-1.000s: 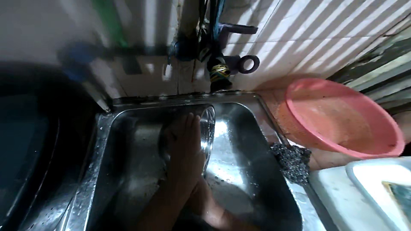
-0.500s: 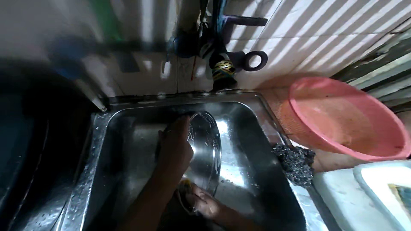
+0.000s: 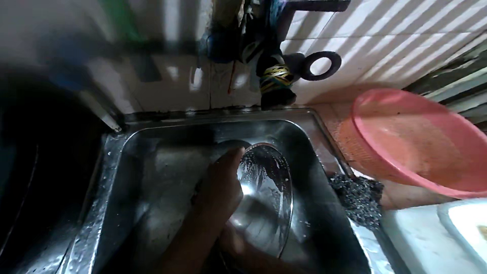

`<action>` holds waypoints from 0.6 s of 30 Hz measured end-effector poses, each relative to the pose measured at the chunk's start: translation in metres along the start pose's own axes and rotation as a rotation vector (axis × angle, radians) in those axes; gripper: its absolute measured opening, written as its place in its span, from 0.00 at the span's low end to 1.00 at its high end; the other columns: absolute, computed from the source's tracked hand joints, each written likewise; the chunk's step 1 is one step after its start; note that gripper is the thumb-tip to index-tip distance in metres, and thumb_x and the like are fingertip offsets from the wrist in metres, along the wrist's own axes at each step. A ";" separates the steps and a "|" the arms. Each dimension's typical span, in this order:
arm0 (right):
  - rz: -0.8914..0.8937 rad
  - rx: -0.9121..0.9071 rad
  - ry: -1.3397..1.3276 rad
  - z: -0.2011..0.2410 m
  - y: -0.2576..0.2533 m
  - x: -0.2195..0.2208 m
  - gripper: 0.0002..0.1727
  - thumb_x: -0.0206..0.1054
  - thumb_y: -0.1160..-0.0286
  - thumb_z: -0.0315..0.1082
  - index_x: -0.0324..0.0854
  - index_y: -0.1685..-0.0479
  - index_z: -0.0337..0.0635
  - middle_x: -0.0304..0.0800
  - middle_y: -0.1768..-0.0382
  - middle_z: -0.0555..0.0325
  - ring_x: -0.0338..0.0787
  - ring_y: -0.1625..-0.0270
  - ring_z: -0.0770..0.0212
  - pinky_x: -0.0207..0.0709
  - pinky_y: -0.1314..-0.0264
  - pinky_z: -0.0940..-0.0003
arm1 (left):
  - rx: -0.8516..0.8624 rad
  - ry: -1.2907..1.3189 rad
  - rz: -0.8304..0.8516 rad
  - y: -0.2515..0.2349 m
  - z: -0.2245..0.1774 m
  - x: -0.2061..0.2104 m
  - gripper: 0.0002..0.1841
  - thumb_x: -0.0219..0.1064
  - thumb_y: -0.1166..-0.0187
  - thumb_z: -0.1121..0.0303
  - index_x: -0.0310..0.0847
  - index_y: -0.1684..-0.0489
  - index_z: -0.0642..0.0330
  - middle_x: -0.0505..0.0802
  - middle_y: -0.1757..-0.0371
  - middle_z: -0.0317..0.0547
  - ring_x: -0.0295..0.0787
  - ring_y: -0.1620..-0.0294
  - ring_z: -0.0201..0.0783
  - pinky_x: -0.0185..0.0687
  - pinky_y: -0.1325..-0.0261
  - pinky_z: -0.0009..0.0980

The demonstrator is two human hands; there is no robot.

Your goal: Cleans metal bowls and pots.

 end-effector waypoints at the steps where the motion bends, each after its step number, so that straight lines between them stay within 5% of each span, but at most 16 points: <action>1: 0.043 -0.026 -0.049 0.016 0.002 -0.007 0.25 0.54 0.16 0.23 0.66 0.22 0.18 0.74 0.22 0.28 0.73 0.17 0.49 0.61 0.13 0.65 | -0.014 -0.004 -0.008 0.000 -0.001 0.001 0.35 0.58 0.23 0.86 0.66 0.11 0.52 0.79 0.18 0.47 0.78 0.21 0.46 0.73 0.21 0.46; 4: -0.083 0.049 0.181 -0.006 -0.026 -0.043 0.26 0.55 0.13 0.26 0.64 0.18 0.25 0.71 0.19 0.36 0.70 0.15 0.53 0.60 0.12 0.64 | -0.026 -0.052 -0.008 -0.001 -0.009 0.004 0.33 0.59 0.19 0.82 0.65 0.11 0.52 0.81 0.19 0.50 0.80 0.23 0.48 0.73 0.22 0.47; 7: -0.340 0.093 0.539 -0.071 -0.050 -0.045 0.38 0.59 0.17 0.42 0.59 0.11 0.30 0.61 0.12 0.32 0.60 0.09 0.36 0.50 0.09 0.37 | -0.027 -0.067 0.040 0.002 -0.010 0.005 0.37 0.59 0.22 0.83 0.61 0.09 0.51 0.77 0.16 0.48 0.74 0.18 0.46 0.69 0.18 0.46; 9: -0.213 0.130 0.366 -0.061 -0.019 -0.018 0.35 0.61 0.17 0.39 0.63 0.14 0.29 0.68 0.16 0.32 0.68 0.13 0.41 0.57 0.11 0.45 | 0.022 -0.059 0.000 0.004 -0.010 0.008 0.35 0.59 0.24 0.83 0.66 0.11 0.52 0.80 0.18 0.47 0.76 0.19 0.46 0.71 0.19 0.47; 11: -0.039 0.032 0.098 -0.004 0.014 -0.005 0.22 0.59 0.18 0.26 0.74 0.29 0.19 0.83 0.33 0.29 0.83 0.29 0.47 0.73 0.24 0.61 | 0.090 -0.050 -0.068 0.006 -0.011 0.012 0.33 0.59 0.24 0.84 0.72 0.15 0.53 0.84 0.22 0.48 0.80 0.22 0.46 0.74 0.22 0.48; 12: 0.031 -0.012 0.091 0.019 0.021 -0.009 0.20 0.56 0.18 0.23 0.74 0.31 0.18 0.84 0.35 0.30 0.83 0.30 0.49 0.73 0.24 0.65 | 0.090 -0.059 -0.063 0.007 -0.013 0.013 0.33 0.58 0.23 0.83 0.71 0.15 0.53 0.83 0.21 0.47 0.79 0.22 0.45 0.73 0.21 0.48; 14: 0.006 0.023 0.239 0.044 0.014 -0.037 0.21 0.55 0.14 0.23 0.71 0.25 0.22 0.79 0.26 0.35 0.76 0.20 0.51 0.63 0.14 0.64 | 0.050 -0.089 -0.021 0.004 -0.016 0.015 0.31 0.57 0.18 0.80 0.68 0.13 0.51 0.81 0.20 0.47 0.77 0.20 0.45 0.70 0.19 0.48; 16: -0.091 -0.103 0.629 0.018 -0.023 -0.075 0.28 0.59 0.17 0.27 0.68 0.17 0.28 0.68 0.15 0.37 0.61 0.09 0.45 0.47 0.05 0.52 | 0.073 -0.127 -0.026 0.003 -0.017 0.020 0.29 0.59 0.17 0.77 0.69 0.14 0.53 0.83 0.22 0.50 0.80 0.23 0.49 0.72 0.22 0.52; 18: -0.096 -0.116 0.988 -0.026 -0.044 -0.111 0.34 0.56 0.16 0.28 0.59 0.08 0.44 0.54 0.06 0.48 0.45 0.03 0.49 0.33 0.02 0.45 | 0.117 -0.157 -0.019 0.008 -0.022 0.024 0.31 0.63 0.21 0.77 0.70 0.14 0.52 0.84 0.23 0.49 0.81 0.24 0.49 0.73 0.23 0.56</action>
Point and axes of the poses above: each hand's wrist, its own y-axis away from the middle knuckle, its own x-axis out of the palm, z = x × y, the point moved 5 cm from there along -y, towards the middle knuckle
